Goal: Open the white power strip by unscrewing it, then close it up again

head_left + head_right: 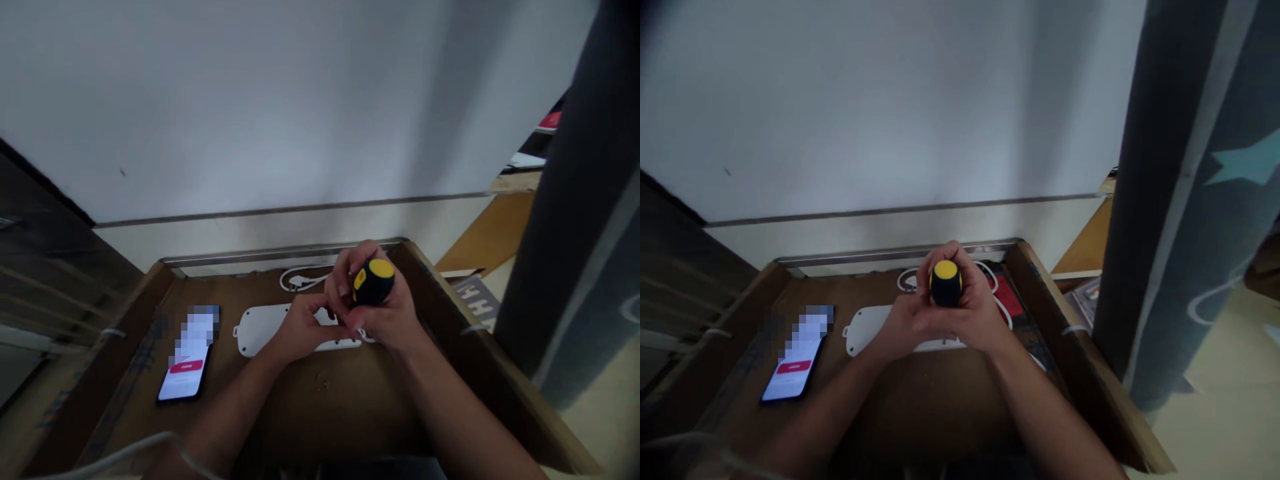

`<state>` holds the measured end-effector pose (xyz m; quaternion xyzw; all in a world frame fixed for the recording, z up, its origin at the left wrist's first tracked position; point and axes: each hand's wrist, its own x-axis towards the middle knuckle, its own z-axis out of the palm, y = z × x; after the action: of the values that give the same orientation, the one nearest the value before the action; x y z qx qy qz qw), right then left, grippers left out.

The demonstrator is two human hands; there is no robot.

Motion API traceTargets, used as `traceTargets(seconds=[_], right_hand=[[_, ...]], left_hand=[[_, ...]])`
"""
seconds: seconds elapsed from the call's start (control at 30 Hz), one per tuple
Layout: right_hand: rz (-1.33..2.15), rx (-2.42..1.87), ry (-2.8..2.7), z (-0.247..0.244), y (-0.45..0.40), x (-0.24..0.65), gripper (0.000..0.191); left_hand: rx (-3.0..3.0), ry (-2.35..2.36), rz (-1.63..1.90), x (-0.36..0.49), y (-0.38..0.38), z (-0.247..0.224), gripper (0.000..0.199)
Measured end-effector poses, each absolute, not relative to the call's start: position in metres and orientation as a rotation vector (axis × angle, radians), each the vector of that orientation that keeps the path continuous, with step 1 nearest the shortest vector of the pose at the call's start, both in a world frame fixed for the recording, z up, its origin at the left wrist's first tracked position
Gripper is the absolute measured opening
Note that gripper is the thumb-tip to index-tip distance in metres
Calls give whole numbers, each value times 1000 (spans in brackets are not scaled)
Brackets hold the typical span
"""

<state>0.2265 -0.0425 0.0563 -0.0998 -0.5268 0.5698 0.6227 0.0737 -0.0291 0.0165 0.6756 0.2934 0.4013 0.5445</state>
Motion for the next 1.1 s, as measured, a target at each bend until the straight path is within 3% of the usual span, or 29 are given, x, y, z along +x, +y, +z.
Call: traceTargets(seconds=[0.13, 0.2, 0.37, 0.47, 0.73, 0.8, 0.9, 1.1], right_hand=[[1482, -247, -1221, 50, -43, 228, 53], [1498, -286, -1237, 51, -43, 230, 45], [1296, -328, -1237, 52, -38, 230, 42], [1233, -340, -1211, 49, -39, 223, 42], [1392, -282, -1361, 42, -45, 228, 61], [1379, -309, -1413, 46, -45, 234, 54], [1281, -269, -1466, 58, -45, 237, 40], [1112, -260, -1378, 76, -53, 229, 32]], left_hand=[[1582, 650, 922, 68, -24, 16, 38], [1593, 623, 840, 63, -20, 19, 36], [1711, 590, 735, 57, -20, 25, 27], [1692, 631, 793, 65, -27, 20, 33], [1851, 770, 756, 66, -27, 9, 42], [2044, 793, 660, 61, -20, 9, 60], [2283, 851, 538, 57, -13, 6, 104], [2380, 843, 481, 61, -11, 1, 96]])
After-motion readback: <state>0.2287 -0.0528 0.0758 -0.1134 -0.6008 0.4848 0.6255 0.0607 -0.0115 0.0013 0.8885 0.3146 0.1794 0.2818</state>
